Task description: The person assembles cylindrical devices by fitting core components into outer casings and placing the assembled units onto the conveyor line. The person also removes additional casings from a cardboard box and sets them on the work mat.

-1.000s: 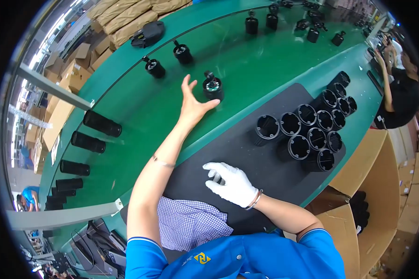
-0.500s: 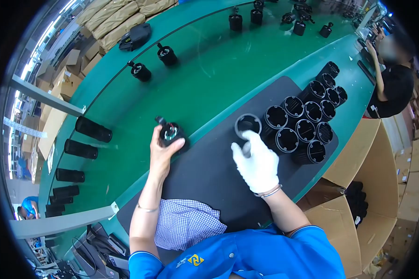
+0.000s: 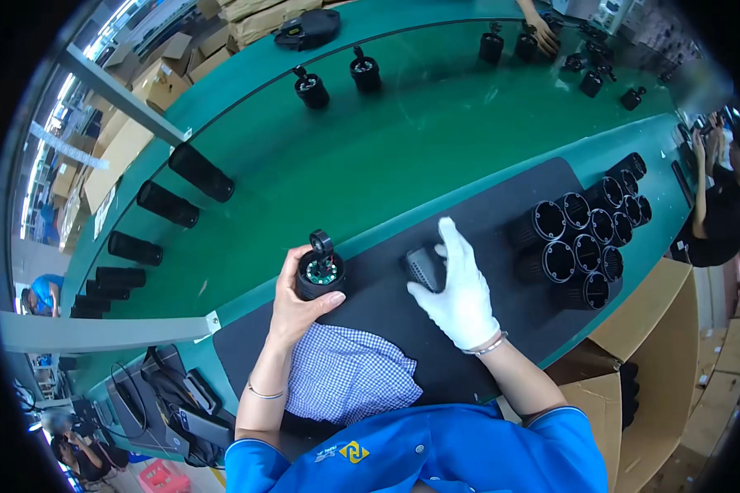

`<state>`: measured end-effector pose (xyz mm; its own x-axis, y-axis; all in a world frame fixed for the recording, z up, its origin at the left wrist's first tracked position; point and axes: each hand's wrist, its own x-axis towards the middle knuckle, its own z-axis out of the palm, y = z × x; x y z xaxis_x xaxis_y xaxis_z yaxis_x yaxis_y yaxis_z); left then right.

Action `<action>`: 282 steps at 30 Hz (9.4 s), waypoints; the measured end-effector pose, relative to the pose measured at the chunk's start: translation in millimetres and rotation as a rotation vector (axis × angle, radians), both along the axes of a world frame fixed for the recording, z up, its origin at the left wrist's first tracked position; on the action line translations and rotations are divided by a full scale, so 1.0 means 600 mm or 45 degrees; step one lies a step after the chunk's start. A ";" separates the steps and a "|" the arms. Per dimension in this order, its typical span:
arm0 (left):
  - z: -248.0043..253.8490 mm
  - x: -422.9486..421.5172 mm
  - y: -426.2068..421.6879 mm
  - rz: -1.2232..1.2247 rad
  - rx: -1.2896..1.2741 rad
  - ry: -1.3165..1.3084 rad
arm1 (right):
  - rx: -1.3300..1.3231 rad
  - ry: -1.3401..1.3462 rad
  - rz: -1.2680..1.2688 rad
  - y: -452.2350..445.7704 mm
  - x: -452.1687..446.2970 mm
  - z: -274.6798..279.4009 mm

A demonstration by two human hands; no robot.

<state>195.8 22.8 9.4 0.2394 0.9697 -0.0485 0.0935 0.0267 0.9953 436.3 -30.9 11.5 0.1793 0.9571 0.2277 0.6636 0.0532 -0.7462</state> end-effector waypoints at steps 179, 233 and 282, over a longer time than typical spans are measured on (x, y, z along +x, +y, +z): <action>0.054 0.063 -0.030 -0.670 0.384 0.367 | -0.291 0.718 0.563 0.025 0.097 0.061; -0.001 0.131 0.328 0.065 0.426 -0.093 | 0.135 0.094 0.051 0.014 0.059 -0.005; 0.007 0.038 0.032 -0.363 -0.027 0.011 | -0.309 0.689 0.206 0.020 0.102 0.026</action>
